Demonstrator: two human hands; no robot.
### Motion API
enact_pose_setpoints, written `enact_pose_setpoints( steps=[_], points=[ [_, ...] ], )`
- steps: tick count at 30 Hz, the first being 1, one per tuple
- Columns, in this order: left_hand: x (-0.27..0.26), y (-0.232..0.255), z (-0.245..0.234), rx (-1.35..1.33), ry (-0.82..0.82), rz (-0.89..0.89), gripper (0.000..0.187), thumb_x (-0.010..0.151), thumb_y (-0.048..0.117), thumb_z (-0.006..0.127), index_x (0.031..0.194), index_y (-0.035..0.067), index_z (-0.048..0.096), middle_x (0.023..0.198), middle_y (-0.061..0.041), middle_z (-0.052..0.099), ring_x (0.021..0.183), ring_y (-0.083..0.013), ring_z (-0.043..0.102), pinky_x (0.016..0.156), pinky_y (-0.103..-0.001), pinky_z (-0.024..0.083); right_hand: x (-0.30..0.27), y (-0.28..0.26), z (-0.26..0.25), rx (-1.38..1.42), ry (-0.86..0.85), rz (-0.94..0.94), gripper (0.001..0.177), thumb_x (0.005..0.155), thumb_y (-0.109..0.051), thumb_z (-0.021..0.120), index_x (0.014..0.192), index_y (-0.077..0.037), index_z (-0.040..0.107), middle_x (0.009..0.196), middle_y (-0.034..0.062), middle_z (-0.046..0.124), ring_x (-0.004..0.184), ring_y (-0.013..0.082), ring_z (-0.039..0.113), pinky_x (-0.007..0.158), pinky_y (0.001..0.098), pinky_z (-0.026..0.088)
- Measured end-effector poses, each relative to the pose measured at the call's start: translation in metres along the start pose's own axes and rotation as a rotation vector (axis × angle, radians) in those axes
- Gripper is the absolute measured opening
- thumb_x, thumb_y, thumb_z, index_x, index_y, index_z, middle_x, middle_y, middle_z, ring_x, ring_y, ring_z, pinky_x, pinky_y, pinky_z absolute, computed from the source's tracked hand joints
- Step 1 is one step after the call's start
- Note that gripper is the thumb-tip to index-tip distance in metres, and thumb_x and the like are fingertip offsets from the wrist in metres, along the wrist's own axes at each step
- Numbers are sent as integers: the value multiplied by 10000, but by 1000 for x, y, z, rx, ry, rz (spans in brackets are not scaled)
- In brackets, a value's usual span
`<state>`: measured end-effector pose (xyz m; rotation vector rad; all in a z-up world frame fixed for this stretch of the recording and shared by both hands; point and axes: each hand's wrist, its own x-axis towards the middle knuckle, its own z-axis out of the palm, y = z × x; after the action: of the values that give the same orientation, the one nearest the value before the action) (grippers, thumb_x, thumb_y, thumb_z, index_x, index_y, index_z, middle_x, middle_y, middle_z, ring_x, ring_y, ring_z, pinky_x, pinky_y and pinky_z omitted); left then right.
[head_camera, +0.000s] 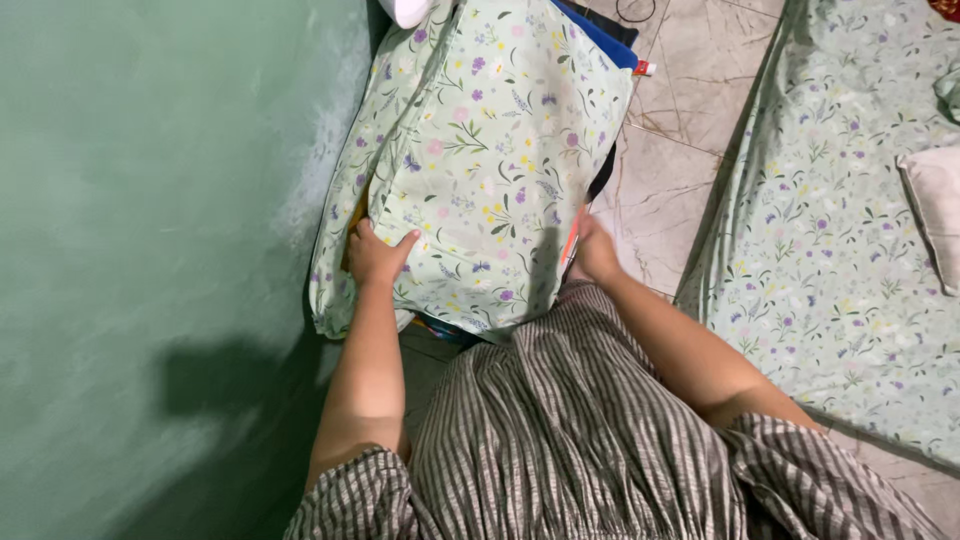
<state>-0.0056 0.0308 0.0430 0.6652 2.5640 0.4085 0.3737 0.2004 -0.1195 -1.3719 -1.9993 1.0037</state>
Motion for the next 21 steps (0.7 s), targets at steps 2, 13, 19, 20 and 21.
enact_pose_setpoints(
  steps=[2,13,19,20,21],
  points=[
    [-2,1,3,-119,-12,-1,1062,652,557,894,1453,41,426,1400,-212,562,1240,-386,579,997,-484,492,1,2,2,-87,-155,173,473,1114,-368,459,1132,53,674,917,263,717,822,382,690,710,471,531],
    [-114,73,23,-587,-143,712,506,771,220,816,1209,27,652,1027,-189,760,907,-312,770,808,-384,604,85,-104,-95,746,-33,609,443,972,-551,634,935,-127,511,549,-47,350,397,114,325,365,307,243],
    [-207,115,23,-481,-465,1029,294,825,262,737,1038,70,671,956,-174,724,858,-350,725,745,-434,574,112,-177,-136,376,35,365,597,918,-588,813,1042,-29,645,751,-14,594,610,94,574,564,278,450],
    [-215,121,21,-414,-460,1091,271,819,250,728,1009,71,655,931,-165,713,857,-359,715,742,-448,563,112,-176,-137,249,84,218,617,928,-552,861,1067,21,676,838,12,720,698,96,707,642,273,562],
    [-222,126,21,-346,-458,1154,250,814,239,719,980,71,639,907,-156,703,856,-368,705,739,-462,553,110,-170,-140,251,62,274,555,895,-465,843,1076,34,681,867,44,731,711,125,716,654,283,567]
  ],
)
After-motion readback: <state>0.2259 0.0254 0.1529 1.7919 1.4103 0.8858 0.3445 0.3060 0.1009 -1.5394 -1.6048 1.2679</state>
